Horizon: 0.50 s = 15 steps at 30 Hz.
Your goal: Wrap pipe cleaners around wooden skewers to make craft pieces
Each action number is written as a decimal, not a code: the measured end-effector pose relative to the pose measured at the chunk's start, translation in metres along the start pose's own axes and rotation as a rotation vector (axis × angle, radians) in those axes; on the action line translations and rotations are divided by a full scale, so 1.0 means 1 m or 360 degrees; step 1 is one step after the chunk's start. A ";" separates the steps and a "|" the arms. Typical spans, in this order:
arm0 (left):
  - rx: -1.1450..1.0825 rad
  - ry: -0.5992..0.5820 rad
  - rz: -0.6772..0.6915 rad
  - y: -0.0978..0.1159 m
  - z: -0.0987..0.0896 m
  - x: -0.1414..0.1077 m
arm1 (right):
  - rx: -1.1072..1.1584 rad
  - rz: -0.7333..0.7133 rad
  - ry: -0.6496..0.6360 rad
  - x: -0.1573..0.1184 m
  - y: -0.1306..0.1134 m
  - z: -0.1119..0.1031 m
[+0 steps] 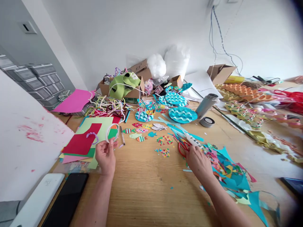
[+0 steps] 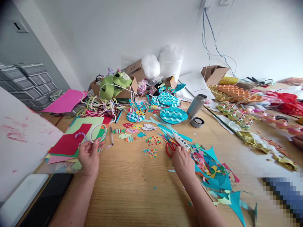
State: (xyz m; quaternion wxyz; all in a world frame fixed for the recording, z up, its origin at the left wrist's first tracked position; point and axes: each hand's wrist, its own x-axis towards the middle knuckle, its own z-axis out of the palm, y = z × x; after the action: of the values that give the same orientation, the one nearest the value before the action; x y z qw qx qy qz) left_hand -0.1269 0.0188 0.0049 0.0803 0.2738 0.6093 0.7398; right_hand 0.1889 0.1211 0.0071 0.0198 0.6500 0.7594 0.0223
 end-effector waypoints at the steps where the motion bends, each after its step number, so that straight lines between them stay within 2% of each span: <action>1: 0.0001 -0.0004 -0.0007 0.000 0.000 0.001 | 0.0006 -0.0007 -0.0004 -0.001 0.000 -0.001; 5: -0.0053 -0.0052 -0.0041 -0.002 0.000 0.002 | 0.0095 -0.0033 0.0082 -0.002 -0.001 -0.009; 9: -0.0117 -0.0136 -0.0090 -0.003 -0.001 0.001 | 0.0514 -0.0249 0.0147 0.003 -0.018 -0.020; 13: -0.0170 -0.0213 -0.0169 -0.007 -0.001 0.000 | 0.1060 -0.0496 -0.0052 0.013 -0.053 -0.034; 15: -0.0203 -0.0273 -0.0204 -0.009 -0.001 0.000 | 0.1193 -0.0594 -0.0136 0.022 -0.072 -0.045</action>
State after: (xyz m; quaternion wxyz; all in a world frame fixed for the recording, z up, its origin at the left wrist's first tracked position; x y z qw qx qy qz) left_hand -0.1290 0.0202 -0.0041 0.1966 0.2910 0.5680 0.7444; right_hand 0.1115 0.1313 0.0482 -0.1828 0.4638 0.8182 -0.2864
